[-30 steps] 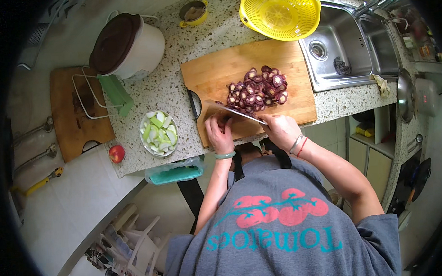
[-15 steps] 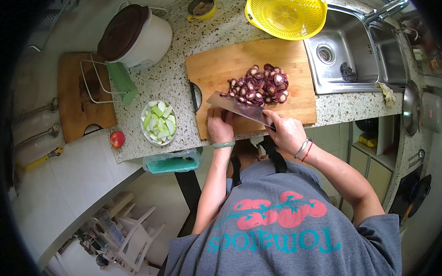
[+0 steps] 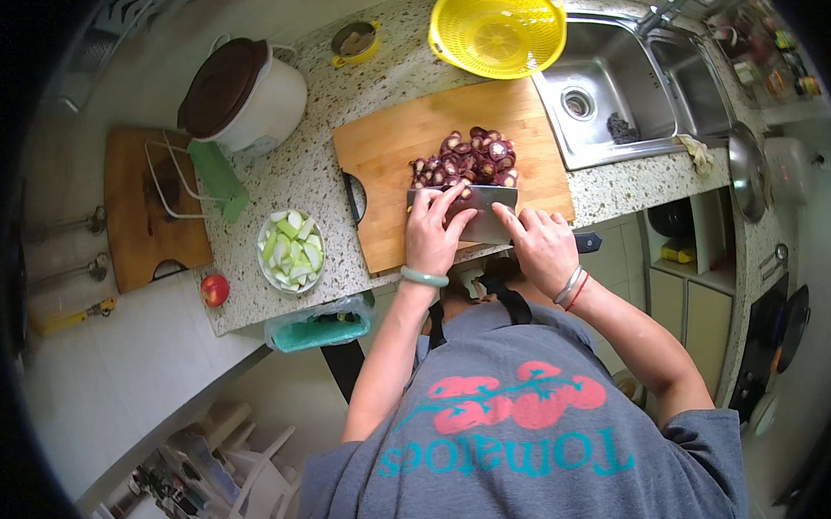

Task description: The person slices small purple eggplants into thin rounds on a wooden cutting board using a cleaver. After chopping, they transfer the slices into a yellow colander and move it to the sink.

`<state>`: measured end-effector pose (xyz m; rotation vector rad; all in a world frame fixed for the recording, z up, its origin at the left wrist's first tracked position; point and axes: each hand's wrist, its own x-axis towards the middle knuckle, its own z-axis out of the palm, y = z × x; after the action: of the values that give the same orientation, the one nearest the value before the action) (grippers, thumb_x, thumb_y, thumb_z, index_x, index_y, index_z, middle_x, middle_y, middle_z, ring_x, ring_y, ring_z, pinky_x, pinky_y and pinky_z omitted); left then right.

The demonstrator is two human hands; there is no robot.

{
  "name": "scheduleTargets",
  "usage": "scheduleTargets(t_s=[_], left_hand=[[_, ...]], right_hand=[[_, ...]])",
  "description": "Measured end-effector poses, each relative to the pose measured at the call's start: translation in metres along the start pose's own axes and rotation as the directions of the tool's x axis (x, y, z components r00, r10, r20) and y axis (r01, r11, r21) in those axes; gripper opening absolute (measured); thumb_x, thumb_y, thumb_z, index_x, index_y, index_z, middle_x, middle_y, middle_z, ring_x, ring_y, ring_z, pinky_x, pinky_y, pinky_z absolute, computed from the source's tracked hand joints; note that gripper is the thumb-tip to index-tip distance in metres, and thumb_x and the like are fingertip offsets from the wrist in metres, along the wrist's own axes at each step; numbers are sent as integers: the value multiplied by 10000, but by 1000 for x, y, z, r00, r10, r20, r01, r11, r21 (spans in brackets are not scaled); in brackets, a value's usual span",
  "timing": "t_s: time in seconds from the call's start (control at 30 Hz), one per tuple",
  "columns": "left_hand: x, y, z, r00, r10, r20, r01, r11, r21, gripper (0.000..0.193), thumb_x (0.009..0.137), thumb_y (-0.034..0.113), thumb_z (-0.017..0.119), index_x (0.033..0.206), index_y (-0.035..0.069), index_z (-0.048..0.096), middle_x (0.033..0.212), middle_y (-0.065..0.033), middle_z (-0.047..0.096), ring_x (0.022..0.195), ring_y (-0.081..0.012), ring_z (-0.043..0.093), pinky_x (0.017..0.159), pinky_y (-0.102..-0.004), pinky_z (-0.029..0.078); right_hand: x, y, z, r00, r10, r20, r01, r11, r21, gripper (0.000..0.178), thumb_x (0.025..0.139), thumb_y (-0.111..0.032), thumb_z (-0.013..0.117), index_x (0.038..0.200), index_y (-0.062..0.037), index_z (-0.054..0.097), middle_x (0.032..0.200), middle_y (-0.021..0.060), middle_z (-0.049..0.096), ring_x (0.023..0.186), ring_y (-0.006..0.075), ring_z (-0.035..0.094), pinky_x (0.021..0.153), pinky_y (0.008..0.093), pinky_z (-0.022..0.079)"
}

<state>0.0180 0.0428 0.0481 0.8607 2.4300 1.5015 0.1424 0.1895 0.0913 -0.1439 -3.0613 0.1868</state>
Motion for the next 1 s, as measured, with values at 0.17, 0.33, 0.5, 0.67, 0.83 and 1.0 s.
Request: scheduleTargets(t_s=[0.17,0.33,0.5,0.67,0.83,1.0], left_hand=[[24,-21,19,998,42,-42,-46,995,-85,186,816,94,717,1002,96,709,886,-104,574,779,-269,606,706,-364,501],[31,-56,18,995,9,-94,-13,999,-44,181,850,57,670,1020,112,695,903,-110,568,813,-297,601,729,-382,501],[23,-61,5,969,-182,-169,148,969,-196,223,920,140,658,1141,113,678,842,-4,541,716,-106,530,642,-249,472],[-10,-75,-22,774,-613,154,283,118,-952,276,1006,209,526,1220,40,560,992,-53,626,829,-128,596,706,-240,494],[-65,-66,-47,586,-809,45,79,2,-997,287,992,201,542,1224,33,554,1107,-84,624,1031,-190,607,918,-330,496],[-158,-95,-83,248,-941,-231,-276,160,-948,247,969,170,580,1148,1,591,1059,-109,633,1011,-221,622,940,-351,531]], right_hand=[[-6,8,-9,998,41,-43,-44,998,-53,524,809,-96,566,1327,-166,537,819,36,556,782,196,587,691,355,449],[-22,31,-24,988,128,-89,-134,989,-60,549,771,-57,597,1307,-163,557,797,31,553,772,201,586,706,353,460],[-43,47,-33,949,311,-52,-292,930,224,566,696,-30,677,1240,-170,605,841,70,630,743,278,630,661,363,498],[-23,26,-12,710,373,597,-704,350,618,293,926,-267,622,852,15,642,555,22,561,505,85,531,468,298,433],[21,-21,11,639,70,766,-737,339,584,377,940,-326,628,716,-29,572,509,-1,487,416,80,467,387,271,369],[40,-84,22,582,-176,794,-600,566,565,342,933,-346,627,855,-14,659,542,32,545,444,118,519,427,308,424]])
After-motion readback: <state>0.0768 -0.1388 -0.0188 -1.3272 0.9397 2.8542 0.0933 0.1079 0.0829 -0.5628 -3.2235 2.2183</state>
